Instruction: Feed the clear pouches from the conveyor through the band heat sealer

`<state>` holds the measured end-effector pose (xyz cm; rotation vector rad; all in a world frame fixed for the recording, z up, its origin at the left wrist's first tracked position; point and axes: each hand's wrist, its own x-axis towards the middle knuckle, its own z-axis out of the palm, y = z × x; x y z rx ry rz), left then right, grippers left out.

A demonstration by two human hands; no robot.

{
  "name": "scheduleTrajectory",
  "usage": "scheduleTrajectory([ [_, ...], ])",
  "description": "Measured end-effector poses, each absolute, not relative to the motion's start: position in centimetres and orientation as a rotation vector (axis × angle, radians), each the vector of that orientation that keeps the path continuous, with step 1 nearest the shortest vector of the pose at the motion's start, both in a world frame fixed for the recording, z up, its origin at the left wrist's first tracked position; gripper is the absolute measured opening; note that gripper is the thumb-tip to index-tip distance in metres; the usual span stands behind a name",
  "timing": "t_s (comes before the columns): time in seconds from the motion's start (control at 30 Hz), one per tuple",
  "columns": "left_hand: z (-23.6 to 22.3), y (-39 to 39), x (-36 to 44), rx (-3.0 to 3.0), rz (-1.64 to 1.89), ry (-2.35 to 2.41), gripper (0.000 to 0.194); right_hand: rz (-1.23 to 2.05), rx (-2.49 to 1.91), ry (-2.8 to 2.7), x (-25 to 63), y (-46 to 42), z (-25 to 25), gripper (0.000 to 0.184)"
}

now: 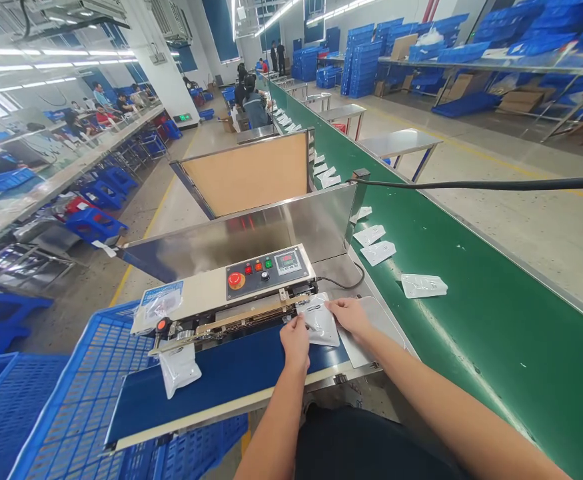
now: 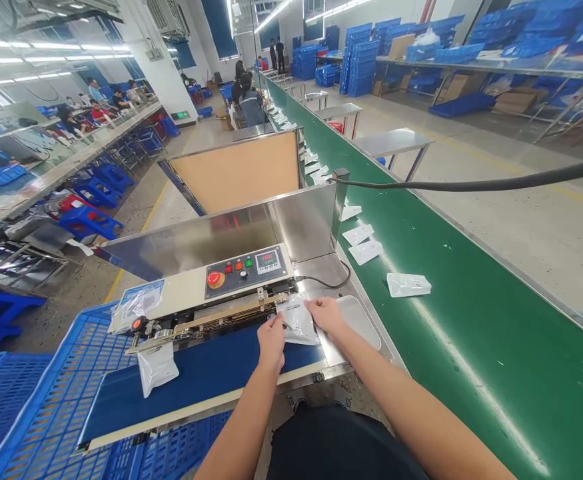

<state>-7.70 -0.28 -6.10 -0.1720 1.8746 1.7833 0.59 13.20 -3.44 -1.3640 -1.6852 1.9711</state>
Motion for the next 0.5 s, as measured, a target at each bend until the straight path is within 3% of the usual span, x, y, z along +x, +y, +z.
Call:
scheduleTrajectory([
  [0.13, -6.1, -3.8, -8.8, -0.219, 1.886, 1.763, 0.057, 2.138, -1.301, -1.679, -0.1, 11.8, -2.9, 0.038],
  [0.23, -5.8, -7.2, -8.9, -0.315, 2.036, 1.794, 0.052, 2.072, -1.312, -1.605, 2.6, 14.1, -3.1, 0.046],
  [0.33, -5.4, -11.3, -8.4, -0.367, 2.094, 2.116, 0.049, 1.716, -1.533, -1.467, 7.5, 20.1, -3.8, 0.048],
  [0.43, -4.6, -15.1, -7.6, -0.392, 2.047, 2.328, 0.049, 1.134, -1.902, -1.434, 13.0, 26.6, -4.1, 0.035],
  [0.5, -4.1, -16.7, -6.7, -0.446, 1.986, 2.397, 0.051, 0.983, -1.967, -1.477, 16.0, 29.5, -3.6, 0.037],
])
